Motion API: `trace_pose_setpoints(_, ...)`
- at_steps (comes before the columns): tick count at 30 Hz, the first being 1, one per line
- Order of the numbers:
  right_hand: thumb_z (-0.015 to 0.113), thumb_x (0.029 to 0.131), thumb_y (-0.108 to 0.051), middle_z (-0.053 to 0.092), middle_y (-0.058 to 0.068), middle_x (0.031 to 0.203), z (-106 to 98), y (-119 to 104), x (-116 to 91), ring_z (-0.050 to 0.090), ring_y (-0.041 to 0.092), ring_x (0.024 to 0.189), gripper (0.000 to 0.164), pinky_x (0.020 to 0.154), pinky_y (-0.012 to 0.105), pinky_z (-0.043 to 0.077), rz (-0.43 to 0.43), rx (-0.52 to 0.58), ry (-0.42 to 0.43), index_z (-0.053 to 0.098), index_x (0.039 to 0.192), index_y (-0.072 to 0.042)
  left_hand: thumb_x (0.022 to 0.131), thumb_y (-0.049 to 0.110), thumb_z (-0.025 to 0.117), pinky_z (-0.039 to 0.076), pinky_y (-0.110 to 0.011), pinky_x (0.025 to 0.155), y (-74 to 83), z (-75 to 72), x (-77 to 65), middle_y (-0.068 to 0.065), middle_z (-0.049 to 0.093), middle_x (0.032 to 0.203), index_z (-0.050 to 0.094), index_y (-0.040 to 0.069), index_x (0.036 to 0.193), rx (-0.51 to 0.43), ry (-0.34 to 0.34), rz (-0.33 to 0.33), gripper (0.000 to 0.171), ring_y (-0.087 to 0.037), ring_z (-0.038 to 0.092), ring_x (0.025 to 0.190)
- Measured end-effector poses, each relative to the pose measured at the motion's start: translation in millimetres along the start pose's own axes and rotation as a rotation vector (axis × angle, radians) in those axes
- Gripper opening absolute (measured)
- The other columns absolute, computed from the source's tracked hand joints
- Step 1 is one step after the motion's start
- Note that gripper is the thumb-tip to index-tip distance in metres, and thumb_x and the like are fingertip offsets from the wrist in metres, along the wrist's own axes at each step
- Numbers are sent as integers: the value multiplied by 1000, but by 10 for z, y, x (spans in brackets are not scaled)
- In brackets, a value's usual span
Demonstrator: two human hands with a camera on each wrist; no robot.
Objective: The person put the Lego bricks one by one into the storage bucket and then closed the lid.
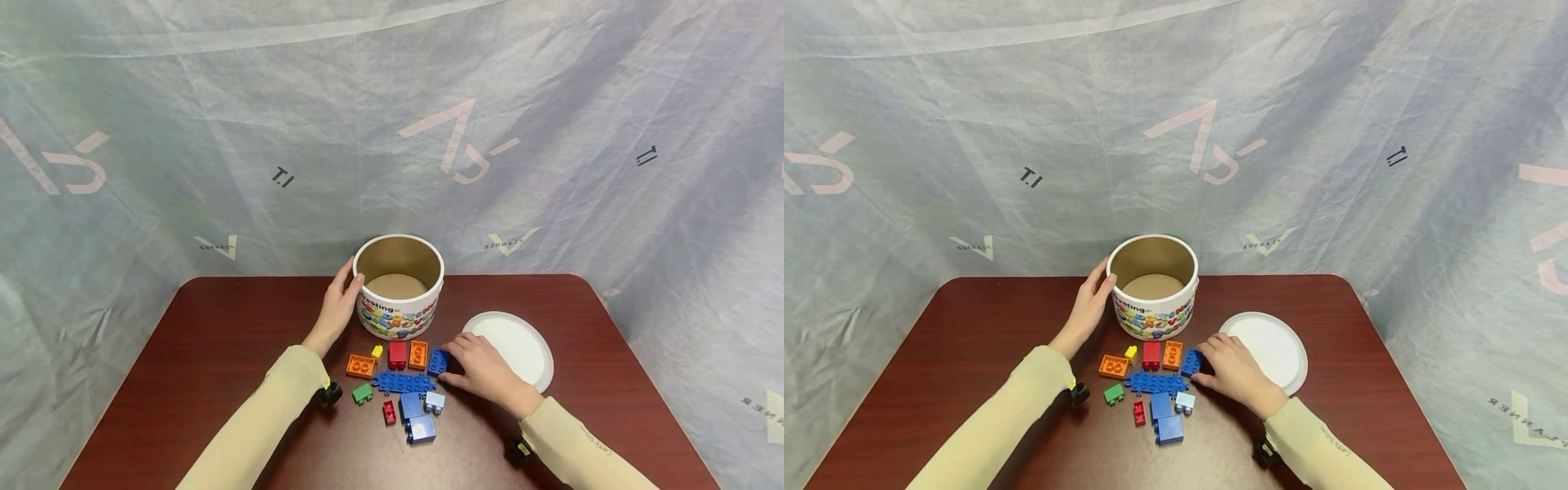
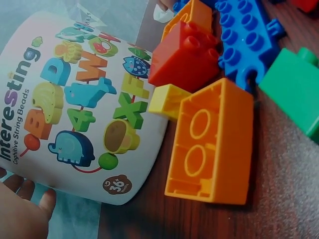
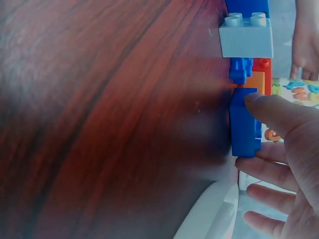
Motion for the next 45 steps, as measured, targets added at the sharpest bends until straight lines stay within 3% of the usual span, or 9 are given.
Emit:
trace_pose_setpoints(4,86,85,-39,71,6,106,-78,2,2,63,27,105,49,89,47,53,10,2,12,73,117,-5,109,26,55,37,-52,118,70,-3,-22,-18,36,165,38,6,161,-27,11,0,59,-33,36,151)
trace_pose_setpoints(14,88,84,-34,70,8,107,-359,39,37,64,28,104,47,91,50,53,46,24,65,73,118,-5,110,20,54,38,-51,118,20,4,6,-20,33,166,35,2,161,-62,13,-16,58,-34,35,152)
trace_pose_setpoints(22,87,85,-34,72,12,112,-645,86,118,63,32,108,49,95,52,54,41,37,102,73,120,-3,109,12,53,39,-53,117,415,-25,-135,-27,34,164,35,-7,159,-65,-3,-8,56,-40,37,149)
trace_pose_setpoints(25,87,85,-34,72,13,115,-730,110,150,63,34,110,49,96,53,53,55,36,101,74,121,-4,110,13,52,38,-53,117,458,-25,-159,-27,33,164,34,-7,159,-70,-8,-6,56,-41,36,150)
trace_pose_setpoints(36,85,87,-37,71,16,122,-1020,115,309,60,37,119,54,101,56,51,66,50,100,71,126,-2,110,14,51,34,-54,120,371,-10,-141,-25,31,166,32,-5,160,-73,-11,-14,56,-39,30,153)
trace_pose_setpoints(45,85,88,-35,71,15,117,-1236,109,564,61,36,115,53,98,53,52,28,64,124,71,126,0,110,14,51,34,-54,119,452,-22,-183,-26,32,165,32,-7,159,-53,-17,-9,56,-39,31,153)
Point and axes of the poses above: each hand's wrist, its own x-axis towards the middle knuckle, its own z-axis out of the palm, y = z × x, the point moved 6 cm from there along x, towards the middle knuckle
